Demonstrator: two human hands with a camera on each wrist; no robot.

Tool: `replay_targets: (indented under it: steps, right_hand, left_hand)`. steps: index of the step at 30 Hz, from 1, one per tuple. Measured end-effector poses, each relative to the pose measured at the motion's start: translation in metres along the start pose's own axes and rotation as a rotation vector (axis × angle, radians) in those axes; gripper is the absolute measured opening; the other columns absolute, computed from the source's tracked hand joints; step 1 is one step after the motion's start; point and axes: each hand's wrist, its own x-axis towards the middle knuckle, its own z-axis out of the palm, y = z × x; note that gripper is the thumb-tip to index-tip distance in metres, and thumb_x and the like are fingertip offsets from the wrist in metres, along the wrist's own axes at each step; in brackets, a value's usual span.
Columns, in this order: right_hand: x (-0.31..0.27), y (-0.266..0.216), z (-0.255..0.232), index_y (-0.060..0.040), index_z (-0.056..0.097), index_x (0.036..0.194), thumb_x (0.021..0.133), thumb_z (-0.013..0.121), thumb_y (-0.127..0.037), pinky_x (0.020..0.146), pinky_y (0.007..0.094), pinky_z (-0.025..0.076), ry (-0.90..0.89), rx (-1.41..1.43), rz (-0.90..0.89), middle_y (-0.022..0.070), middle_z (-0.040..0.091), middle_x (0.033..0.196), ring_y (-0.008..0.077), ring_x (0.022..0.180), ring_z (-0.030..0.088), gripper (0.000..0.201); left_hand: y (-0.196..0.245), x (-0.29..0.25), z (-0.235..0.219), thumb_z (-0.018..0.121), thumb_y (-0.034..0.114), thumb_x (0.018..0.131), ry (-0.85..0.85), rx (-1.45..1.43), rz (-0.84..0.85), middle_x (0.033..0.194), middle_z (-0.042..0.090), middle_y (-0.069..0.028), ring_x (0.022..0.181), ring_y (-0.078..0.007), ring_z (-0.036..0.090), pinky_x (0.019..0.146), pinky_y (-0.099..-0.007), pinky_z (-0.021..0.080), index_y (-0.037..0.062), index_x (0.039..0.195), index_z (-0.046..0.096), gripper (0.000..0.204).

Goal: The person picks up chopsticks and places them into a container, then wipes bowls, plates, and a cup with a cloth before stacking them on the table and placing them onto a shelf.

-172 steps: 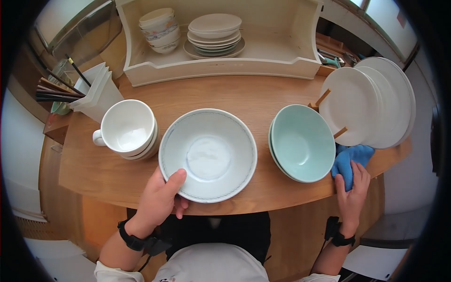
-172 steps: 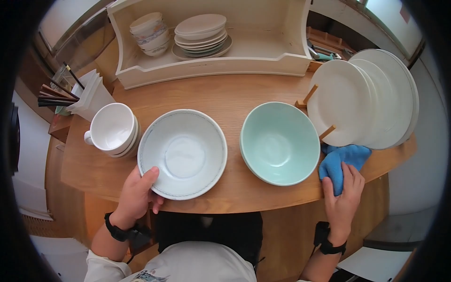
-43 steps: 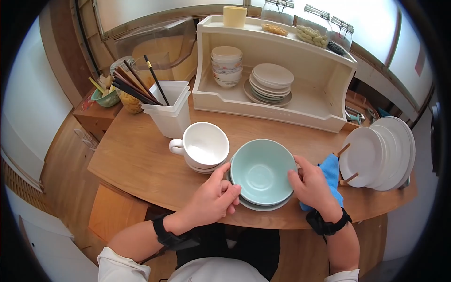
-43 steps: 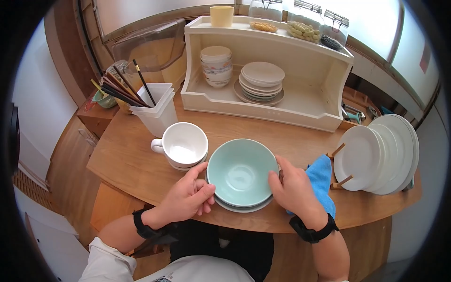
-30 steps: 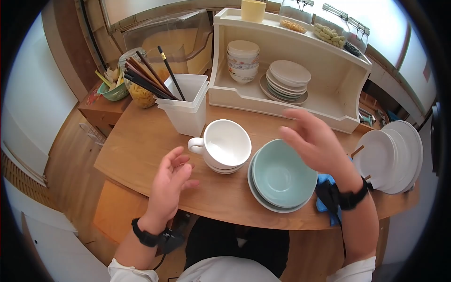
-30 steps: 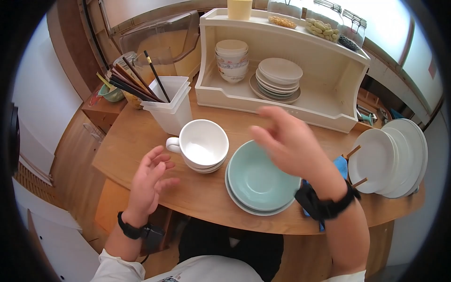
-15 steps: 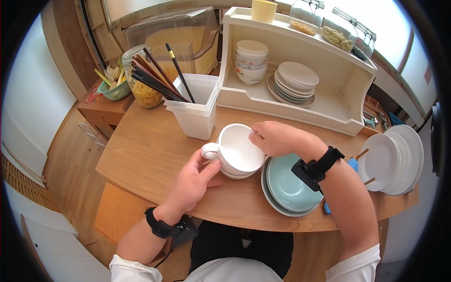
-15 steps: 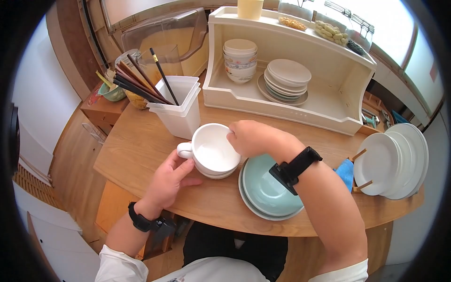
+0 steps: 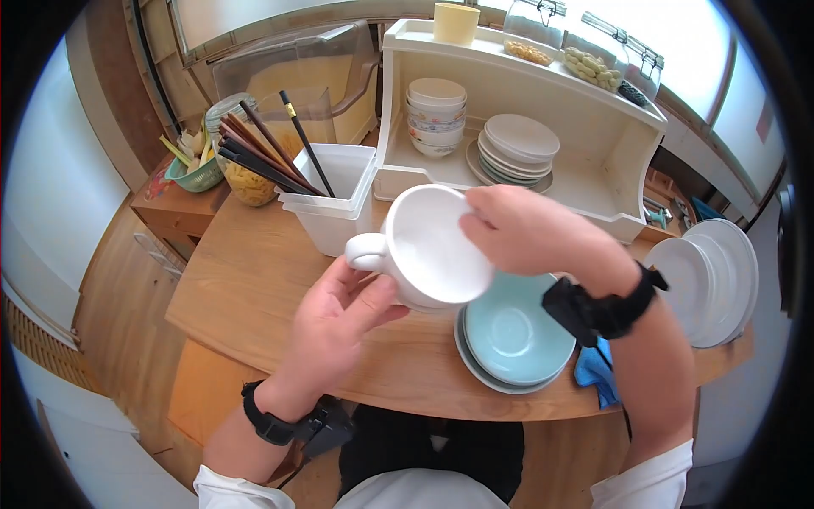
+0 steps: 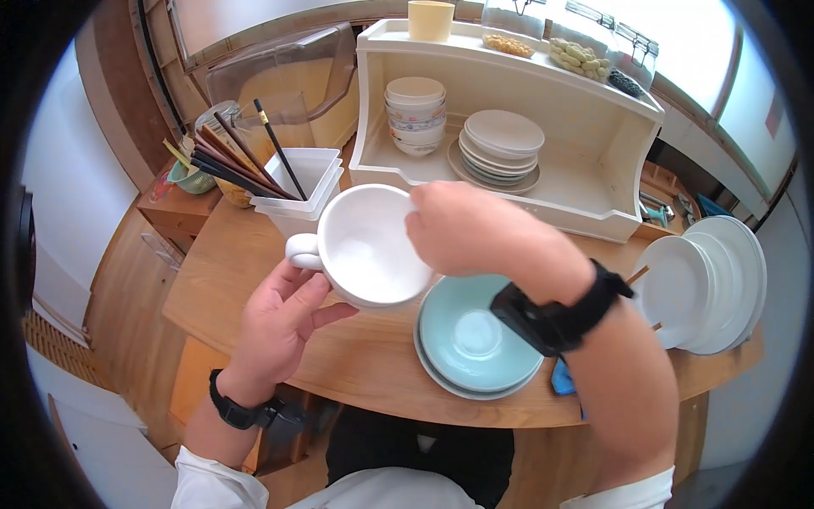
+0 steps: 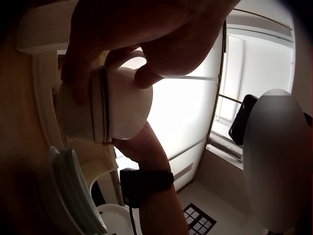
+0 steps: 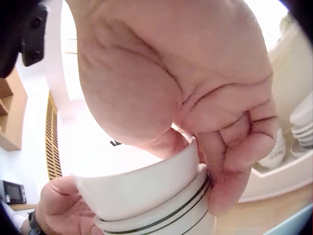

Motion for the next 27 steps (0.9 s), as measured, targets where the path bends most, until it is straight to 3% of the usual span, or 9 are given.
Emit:
replay_targets:
  steps: [2,4,7,12,22,25,27]
  right_hand:
    - [-0.021,0.005,-0.013,0.0057,0.062,0.088,0.088,0.045,-0.016,0.083,0.0462,0.048,0.006,-0.117,-0.038,0.0261,0.064,0.089,0.0413,0.089,0.061,0.028]
    - [-0.047,0.013,-0.017,0.0061,0.06,0.083,0.089,0.046,-0.017,0.08,0.0473,0.048,0.085,0.0,0.121,0.0272,0.062,0.085,0.0431,0.086,0.06,0.028]
    - [-0.079,0.031,-0.01,0.0061,0.057,0.081,0.09,0.047,-0.018,0.077,0.0484,0.046,0.08,0.058,0.198,0.0292,0.06,0.084,0.0449,0.084,0.058,0.028]
    - [-0.109,0.057,0.021,0.0061,0.054,0.082,0.091,0.047,-0.019,0.076,0.0495,0.045,0.076,0.121,0.288,0.0297,0.061,0.084,0.0466,0.082,0.057,0.028]
    - [-0.11,0.069,0.04,0.0081,0.055,0.084,0.09,0.046,-0.019,0.076,0.0503,0.046,0.04,0.186,0.287,0.0308,0.061,0.083,0.0467,0.081,0.059,0.029]
    - [-0.11,0.069,0.04,0.0081,0.055,0.084,0.09,0.046,-0.018,0.076,0.05,0.046,0.028,0.187,0.29,0.0306,0.061,0.083,0.0466,0.081,0.059,0.029]
    - [-0.11,0.069,0.041,0.0081,0.056,0.084,0.09,0.046,-0.018,0.076,0.0499,0.046,0.015,0.192,0.298,0.0305,0.061,0.083,0.0465,0.081,0.059,0.029]
  left_hand:
    - [0.008,0.001,0.015,0.051,0.02,0.098,-0.069,0.0,-0.01,0.127,0.051,-0.0101,0.118,-0.0202,0.053,0.096,-0.0397,0.049,0.0012,0.135,0.039,0.043]
    - [0.013,0.003,0.032,0.054,0.028,0.097,-0.189,-0.024,-0.06,0.127,0.05,-0.0111,0.116,-0.0186,0.053,0.097,-0.0363,0.047,-0.0003,0.137,0.035,0.053]
    - [0.007,0.014,0.051,0.056,0.032,0.097,-0.331,0.07,-0.137,0.125,0.05,-0.0101,0.113,-0.0159,0.053,0.095,-0.0333,0.046,-0.001,0.135,0.036,0.055]
    - [-0.005,0.021,0.078,0.057,0.039,0.095,-0.382,0.268,-0.224,0.105,0.059,-0.0061,0.097,-0.0113,0.054,0.086,-0.0255,0.045,-0.0036,0.129,0.043,0.056]
    - [-0.003,0.04,0.08,0.058,0.035,0.095,-0.409,0.483,-0.301,0.101,0.061,-0.0048,0.091,-0.01,0.055,0.081,-0.0251,0.046,-0.0035,0.121,0.052,0.047]
    - [0.0,0.041,0.081,0.058,0.034,0.095,-0.362,0.552,-0.291,0.097,0.061,-0.0025,0.086,-0.0083,0.055,0.076,-0.0233,0.046,-0.0023,0.12,0.053,0.044]
    - [0.012,0.043,0.081,0.058,0.032,0.095,-0.423,0.622,-0.345,0.092,0.061,-0.0012,0.082,-0.0078,0.054,0.071,-0.0232,0.045,-0.0017,0.119,0.055,0.042]
